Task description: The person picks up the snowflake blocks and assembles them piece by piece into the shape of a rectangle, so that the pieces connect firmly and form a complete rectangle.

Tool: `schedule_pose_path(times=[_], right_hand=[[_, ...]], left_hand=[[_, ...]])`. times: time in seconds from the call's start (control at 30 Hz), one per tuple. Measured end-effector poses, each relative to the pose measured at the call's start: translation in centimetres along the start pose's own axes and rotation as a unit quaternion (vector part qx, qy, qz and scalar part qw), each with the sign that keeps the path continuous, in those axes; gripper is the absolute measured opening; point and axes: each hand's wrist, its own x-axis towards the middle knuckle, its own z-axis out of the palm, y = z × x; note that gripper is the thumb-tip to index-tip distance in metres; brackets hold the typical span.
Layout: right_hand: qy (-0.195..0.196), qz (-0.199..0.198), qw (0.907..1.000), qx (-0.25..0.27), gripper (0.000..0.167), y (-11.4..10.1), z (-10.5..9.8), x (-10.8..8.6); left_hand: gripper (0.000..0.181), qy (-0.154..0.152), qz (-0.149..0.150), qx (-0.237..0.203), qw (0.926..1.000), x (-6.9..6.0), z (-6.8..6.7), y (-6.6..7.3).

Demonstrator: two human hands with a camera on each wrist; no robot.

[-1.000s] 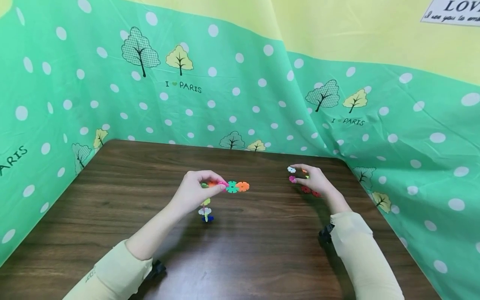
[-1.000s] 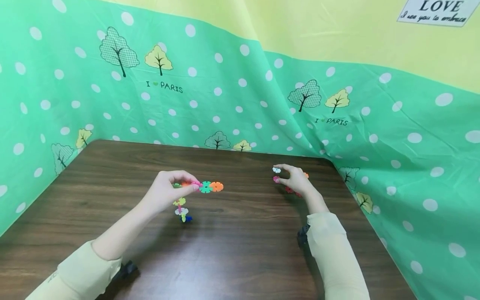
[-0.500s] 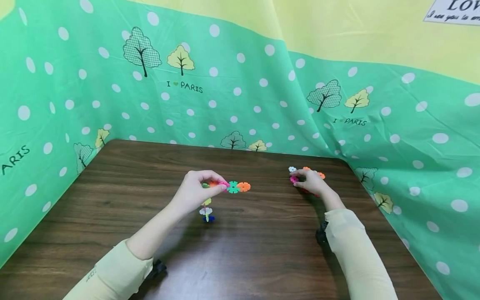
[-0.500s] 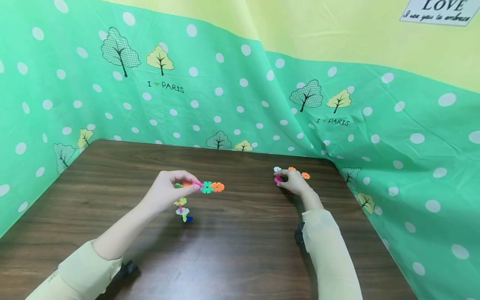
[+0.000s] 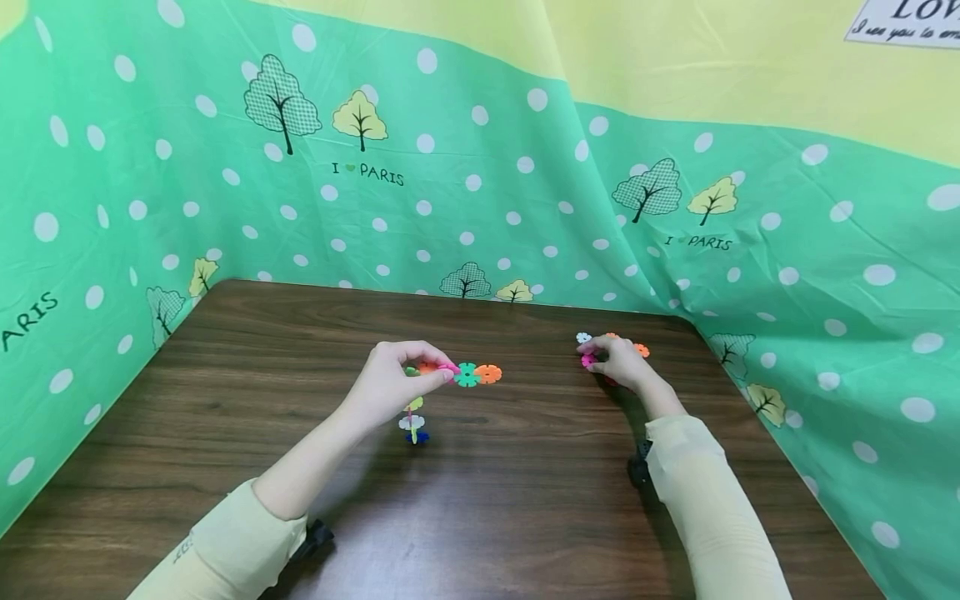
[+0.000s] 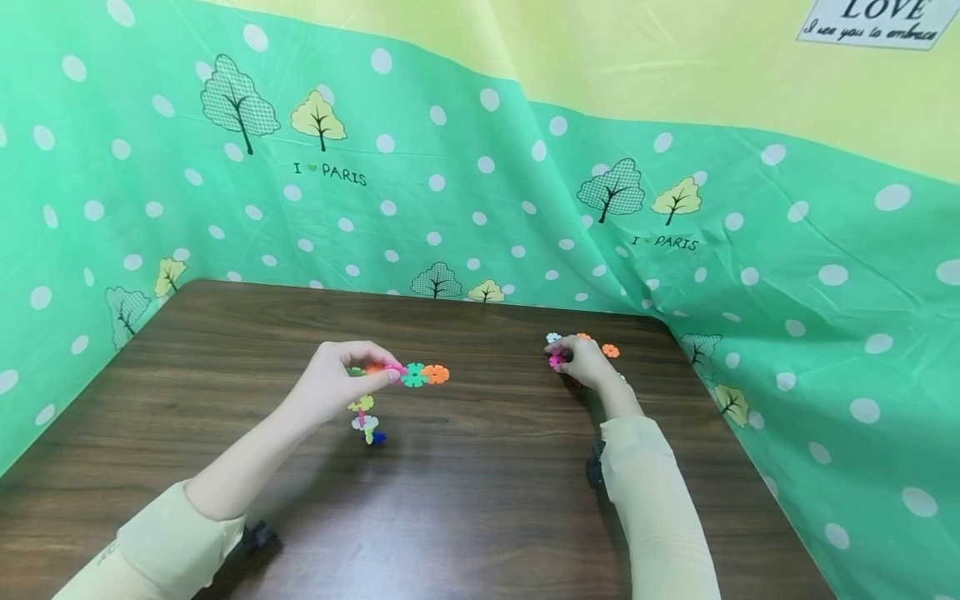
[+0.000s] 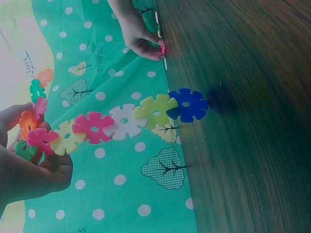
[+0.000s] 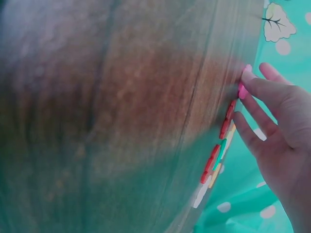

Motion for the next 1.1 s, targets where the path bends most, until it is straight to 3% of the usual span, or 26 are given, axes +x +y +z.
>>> schedule_pose_path(times=[0.13, 0.37, 0.63, 0.8, 1.1], right_hand=[[0.002, -0.005, 1.0000, 0.006, 0.032, -0.1, -0.1, -0.1], [0.013, -0.049, 0.9987, 0.007, 0.028, -0.1, -0.2, -0.3], [0.020, -0.032, 0.9993, 0.001, 0.026, -0.5, -0.2, -0.4], [0.032, -0.030, 0.9986, 0.028, 0.022, -1.2, -0.6, -0.5], [0.070, -0.067, 0.9950, 0.027, 0.017, -3.3, -1.4, -1.1]], left_hand=[[0.005, 0.001, 0.001, -0.001, 1.0000, 0.0, 0.0, 0.0], [0.005, 0.001, 0.003, -0.002, 1.0000, 0.0, -0.1, -0.1], [0.005, -0.004, -0.001, -0.002, 1.0000, 0.0, -0.1, -0.1], [0.005, -0.005, -0.003, 0.000, 1.0000, 0.0, -0.2, 0.0], [0.005, -0.007, -0.004, -0.003, 1.0000, -0.1, -0.1, 0.1]])
